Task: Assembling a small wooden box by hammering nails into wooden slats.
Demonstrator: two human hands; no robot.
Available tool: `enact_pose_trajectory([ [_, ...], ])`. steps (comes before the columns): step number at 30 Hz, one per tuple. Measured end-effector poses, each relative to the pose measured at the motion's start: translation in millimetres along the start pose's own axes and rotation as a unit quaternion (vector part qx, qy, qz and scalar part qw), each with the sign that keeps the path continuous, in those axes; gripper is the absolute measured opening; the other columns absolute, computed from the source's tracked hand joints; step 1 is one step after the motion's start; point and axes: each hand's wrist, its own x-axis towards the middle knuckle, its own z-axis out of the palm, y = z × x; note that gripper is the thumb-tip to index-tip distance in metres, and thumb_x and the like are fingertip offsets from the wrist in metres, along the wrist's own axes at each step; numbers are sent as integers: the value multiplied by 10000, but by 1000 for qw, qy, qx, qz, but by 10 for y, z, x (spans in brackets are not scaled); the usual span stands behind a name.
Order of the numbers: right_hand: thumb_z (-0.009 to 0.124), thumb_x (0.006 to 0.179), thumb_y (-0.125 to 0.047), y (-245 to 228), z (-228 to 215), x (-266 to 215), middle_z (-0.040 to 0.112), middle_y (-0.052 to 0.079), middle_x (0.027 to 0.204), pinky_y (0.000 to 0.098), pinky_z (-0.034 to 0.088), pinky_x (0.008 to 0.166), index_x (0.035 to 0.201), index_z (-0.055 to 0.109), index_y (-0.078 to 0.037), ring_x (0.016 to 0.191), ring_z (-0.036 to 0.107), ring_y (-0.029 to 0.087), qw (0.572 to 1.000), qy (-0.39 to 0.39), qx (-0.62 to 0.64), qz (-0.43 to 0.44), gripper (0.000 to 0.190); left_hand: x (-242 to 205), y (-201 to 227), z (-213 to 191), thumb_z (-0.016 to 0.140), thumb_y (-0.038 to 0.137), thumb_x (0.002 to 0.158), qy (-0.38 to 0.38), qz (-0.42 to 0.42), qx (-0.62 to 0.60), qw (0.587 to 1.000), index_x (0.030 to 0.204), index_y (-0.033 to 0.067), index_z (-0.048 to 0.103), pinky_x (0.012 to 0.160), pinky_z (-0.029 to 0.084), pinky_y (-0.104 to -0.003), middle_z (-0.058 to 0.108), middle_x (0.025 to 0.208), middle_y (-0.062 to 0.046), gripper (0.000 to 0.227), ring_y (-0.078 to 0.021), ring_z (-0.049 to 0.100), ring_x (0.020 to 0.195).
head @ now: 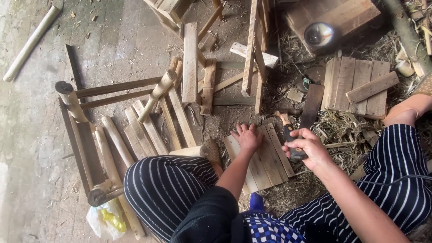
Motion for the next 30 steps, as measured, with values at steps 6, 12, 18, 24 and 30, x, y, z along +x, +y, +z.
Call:
enact_pose_trajectory([
  [6, 675, 685, 214, 67, -346, -247, 619, 243, 808, 425, 582, 474, 961, 633, 69, 616, 691, 315, 989, -33, -131, -54, 315, 230, -140, 306, 688, 483, 841, 51, 0, 1, 999, 1303, 347, 609, 1156, 152, -717, 520, 1281, 4, 488, -277, 270, 1462],
  [12, 673, 649, 197, 57, -367, -287, 611, 181, 794, 354, 537, 548, 821, 656, 40, 623, 713, 273, 976, -47, -191, -94, 234, 249, -146, 340, 615, 394, 857, 90, 28, 4, 996, 1240, 395, 628, 1107, 328, -626, 562, 1135, 74, 383, -189, 411, 1303],
  [18, 689, 694, 231, 121, -489, -465, 631, 250, 836, 470, 570, 667, 786, 651, 53, 647, 718, 357, 978, -64, -189, -59, 204, 552, -172, 348, 638, 194, 842, 65, 151, -264, 951, 1360, 294, 640, 936, 537, -554, 668, 1164, -82, 527, -362, 646, 1112],
  [24, 703, 656, 232, 81, -478, -679, 634, 218, 798, 431, 523, 707, 772, 646, 68, 663, 737, 332, 980, -75, -176, -51, 210, 655, -192, 332, 613, -50, 841, -156, 147, -528, 822, 1458, 197, 586, 632, 608, -204, 680, 1259, -88, 665, -127, 689, 809],
  [30, 717, 642, 215, 200, -630, -664, 626, 192, 796, 397, 521, 693, 770, 631, 63, 673, 750, 310, 982, -74, -164, -59, 217, 628, -222, 131, 657, 15, 874, -184, 157, -492, 836, 1253, 116, 719, 624, 617, -235, 753, 1011, -101, 398, -161, 735, 768],
])
